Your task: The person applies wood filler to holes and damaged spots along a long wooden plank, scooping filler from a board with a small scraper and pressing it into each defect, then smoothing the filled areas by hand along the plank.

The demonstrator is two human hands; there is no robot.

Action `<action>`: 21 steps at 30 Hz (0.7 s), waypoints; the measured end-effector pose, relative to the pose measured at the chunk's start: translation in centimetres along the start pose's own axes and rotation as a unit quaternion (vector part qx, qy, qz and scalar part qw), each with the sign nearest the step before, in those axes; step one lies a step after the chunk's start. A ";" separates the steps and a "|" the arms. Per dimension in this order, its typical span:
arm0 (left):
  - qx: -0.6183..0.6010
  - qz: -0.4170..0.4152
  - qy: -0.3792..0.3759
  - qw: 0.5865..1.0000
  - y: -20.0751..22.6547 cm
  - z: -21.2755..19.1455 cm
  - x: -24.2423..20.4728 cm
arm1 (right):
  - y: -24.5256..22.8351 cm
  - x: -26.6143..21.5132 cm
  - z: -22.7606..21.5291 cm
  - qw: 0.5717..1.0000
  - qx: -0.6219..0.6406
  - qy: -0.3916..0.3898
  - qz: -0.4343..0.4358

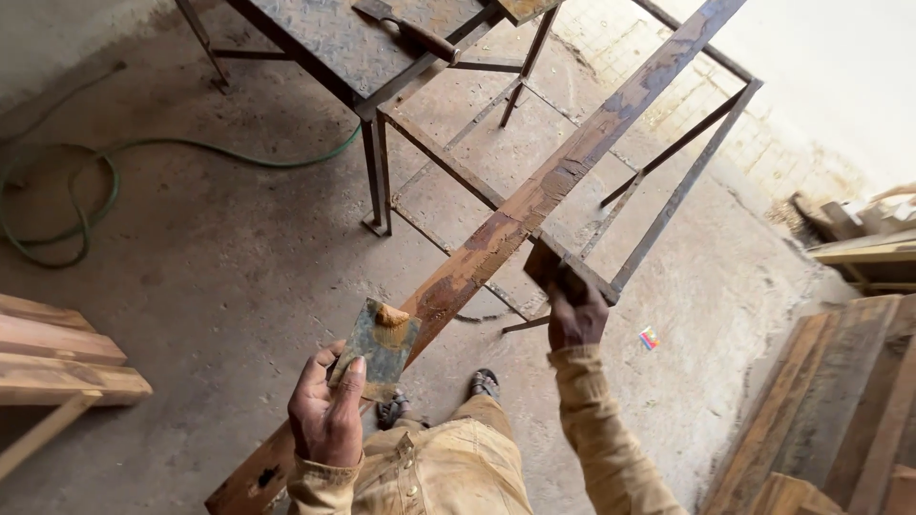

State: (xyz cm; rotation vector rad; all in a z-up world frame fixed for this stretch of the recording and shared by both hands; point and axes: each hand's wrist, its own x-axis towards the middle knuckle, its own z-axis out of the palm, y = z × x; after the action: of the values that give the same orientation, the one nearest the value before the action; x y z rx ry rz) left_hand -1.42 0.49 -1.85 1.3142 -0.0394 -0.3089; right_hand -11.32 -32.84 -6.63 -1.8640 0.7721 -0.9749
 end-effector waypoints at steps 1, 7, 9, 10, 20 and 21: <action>-0.005 -0.002 0.002 1.000 0.7 0.1 -0.1 | -0.6 0.8 -0.2 1.000 -0.005 -0.003 -0.003; 0.048 -0.024 0.035 0.998 1.3 -1.1 -0.1 | -4.1 4.0 0.2 0.924 -0.337 -0.047 -0.176; 0.030 -0.002 0.046 0.998 0.7 -1.9 -0.1 | -5.7 4.2 0.6 0.898 -0.362 -0.080 -0.236; 0.028 -0.003 0.050 0.998 0.9 -2.1 -0.1 | -6.6 4.0 1.0 0.897 -0.362 -0.083 -0.239; 0.012 -0.015 0.090 0.996 0.8 -4.3 -0.3 | -9.6 -0.2 3.4 0.791 -0.441 -0.207 -0.370; 0.017 -0.017 0.091 0.996 0.8 -4.3 -0.3 | -10.8 -0.9 3.5 0.781 -0.426 -0.239 -0.389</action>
State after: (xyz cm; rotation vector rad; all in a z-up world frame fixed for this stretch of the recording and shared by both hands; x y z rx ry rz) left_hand -0.64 4.82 -2.15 1.3723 0.1318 -0.2171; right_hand -7.42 -26.02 1.62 -3.2108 0.0443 -0.5360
